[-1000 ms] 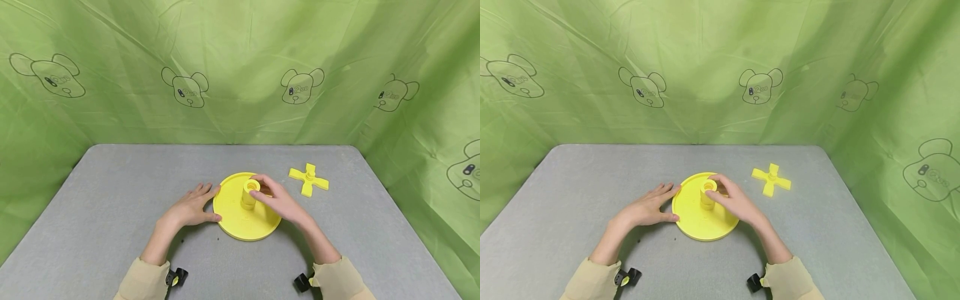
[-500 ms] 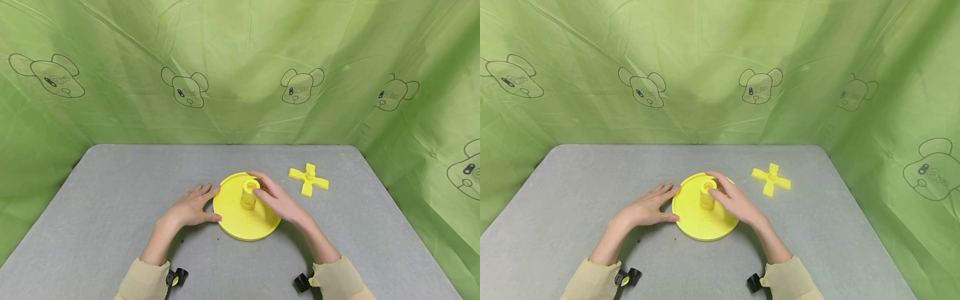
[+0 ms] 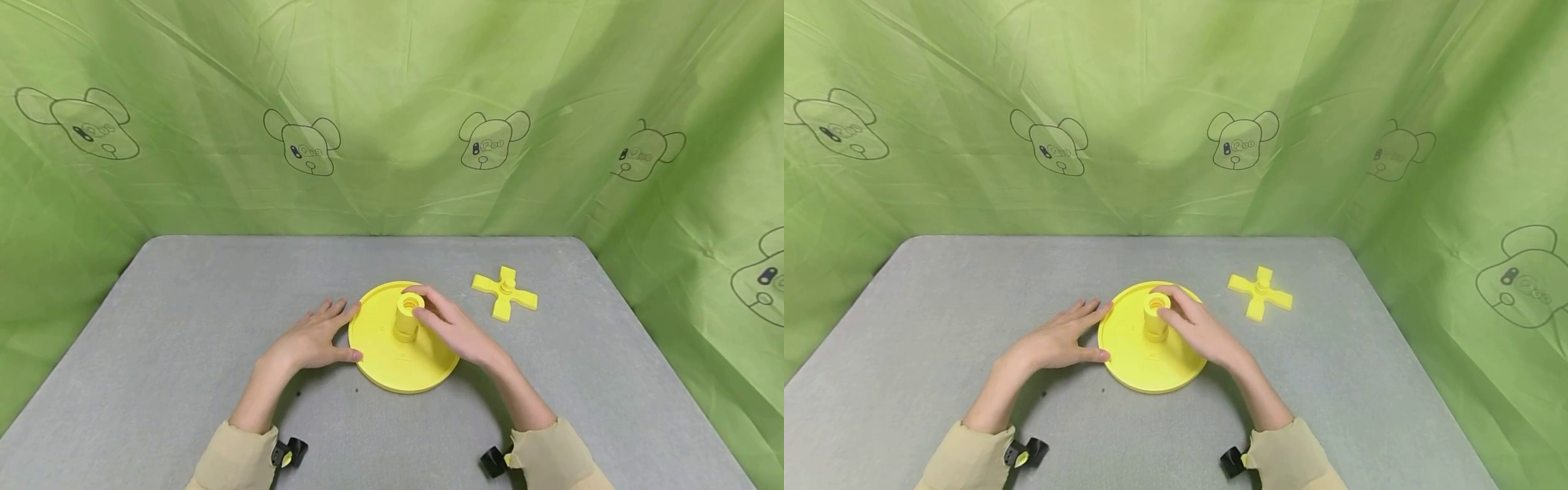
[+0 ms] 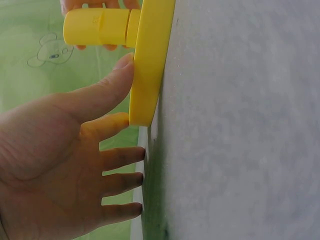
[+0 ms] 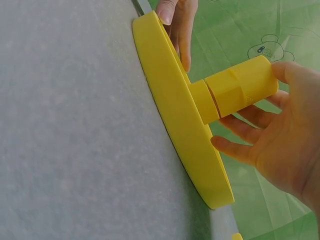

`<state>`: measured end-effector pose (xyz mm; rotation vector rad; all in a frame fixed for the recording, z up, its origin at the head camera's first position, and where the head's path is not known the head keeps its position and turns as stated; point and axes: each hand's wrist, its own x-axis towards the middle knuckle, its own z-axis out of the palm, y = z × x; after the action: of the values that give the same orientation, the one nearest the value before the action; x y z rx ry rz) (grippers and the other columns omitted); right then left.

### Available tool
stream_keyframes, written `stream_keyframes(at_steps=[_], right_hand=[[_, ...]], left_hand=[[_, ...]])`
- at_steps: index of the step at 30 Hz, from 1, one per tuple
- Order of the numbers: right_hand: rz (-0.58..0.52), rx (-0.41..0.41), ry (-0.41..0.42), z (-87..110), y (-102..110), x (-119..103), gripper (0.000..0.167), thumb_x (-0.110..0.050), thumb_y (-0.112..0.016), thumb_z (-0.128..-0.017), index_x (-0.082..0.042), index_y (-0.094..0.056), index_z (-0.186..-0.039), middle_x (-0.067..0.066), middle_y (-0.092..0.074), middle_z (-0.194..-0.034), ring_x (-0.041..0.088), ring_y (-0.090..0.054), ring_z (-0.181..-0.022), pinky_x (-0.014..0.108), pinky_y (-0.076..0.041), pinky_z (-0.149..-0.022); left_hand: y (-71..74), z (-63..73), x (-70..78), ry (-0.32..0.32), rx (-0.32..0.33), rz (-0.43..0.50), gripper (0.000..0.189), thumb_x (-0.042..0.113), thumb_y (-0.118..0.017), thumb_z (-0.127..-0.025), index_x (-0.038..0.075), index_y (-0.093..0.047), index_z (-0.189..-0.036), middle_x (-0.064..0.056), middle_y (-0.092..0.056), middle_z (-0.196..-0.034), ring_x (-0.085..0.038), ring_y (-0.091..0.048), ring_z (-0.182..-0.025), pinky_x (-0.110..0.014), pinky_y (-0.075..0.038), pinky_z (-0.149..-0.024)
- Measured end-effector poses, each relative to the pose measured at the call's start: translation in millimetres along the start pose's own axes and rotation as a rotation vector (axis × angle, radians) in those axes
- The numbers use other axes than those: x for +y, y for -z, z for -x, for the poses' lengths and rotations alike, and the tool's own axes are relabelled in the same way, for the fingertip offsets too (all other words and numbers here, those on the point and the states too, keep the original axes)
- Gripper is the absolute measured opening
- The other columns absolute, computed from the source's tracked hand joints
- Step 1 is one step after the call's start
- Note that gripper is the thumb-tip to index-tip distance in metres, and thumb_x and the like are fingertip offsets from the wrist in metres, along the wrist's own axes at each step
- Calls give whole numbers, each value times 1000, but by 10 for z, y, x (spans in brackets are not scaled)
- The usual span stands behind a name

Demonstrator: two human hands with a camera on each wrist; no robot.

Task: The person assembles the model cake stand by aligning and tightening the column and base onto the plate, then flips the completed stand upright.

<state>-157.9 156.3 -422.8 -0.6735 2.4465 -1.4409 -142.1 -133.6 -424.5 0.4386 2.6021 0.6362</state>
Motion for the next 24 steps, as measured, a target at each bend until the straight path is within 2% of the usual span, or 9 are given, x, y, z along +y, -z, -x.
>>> stream_keyframes(at_steps=[5, 10, 14, 18, 24], right_hand=[[-23, 9, 3, 1, -10, 4, 36, -31, -59, -106, -19, -52, -140, 6, -62, -138, 27, -60, -132, 50, -46, -118], [-22, 28, 11, 1, -21, 30, 38, -31, -63, -104, -19, -52, -138, 7, -63, -132, 31, -61, -130, 53, -47, -116], [-9, 11, 4, 9, -16, 20, 47, -34, -62, -104, -21, -48, -147, 9, -59, -143, 31, -59, -134, 55, -45, -117], [14, -16, -20, 13, -5, 8, 55, -41, -55, -106, -23, -41, -156, 8, -48, -159, 28, -52, -144, 54, -41, -121], [24, -25, -26, 19, 10, -1, 47, -38, -47, -109, -31, -43, -156, -1, -44, -163, 24, -39, -153, 56, -32, -126]], left_hand=[[-8, -5, -1, -2, 1, 0, 93, 53, -74, -91, 22, -26, -165, -17, -20, -173, -43, -12, -161, -64, -17, -129], [-3, 1, 1, -4, 7, -3, 92, 52, -73, -92, 21, -26, -165, -17, -20, -172, -43, -13, -161, -64, -17, -129], [-2, 2, 8, -5, 4, -5, 92, 52, -73, -92, 21, -26, -165, -17, -20, -172, -44, -13, -160, -64, -17, -129], [-7, -2, 9, -1, -1, -2, 92, 52, -73, -92, 21, -26, -165, -17, -20, -172, -43, -13, -161, -64, -17, -129], [6, 4, 13, -1, 2, -5, 93, 52, -73, -92, 21, -25, -165, -17, -20, -173, -43, -13, -161, -64, -17, -129]])
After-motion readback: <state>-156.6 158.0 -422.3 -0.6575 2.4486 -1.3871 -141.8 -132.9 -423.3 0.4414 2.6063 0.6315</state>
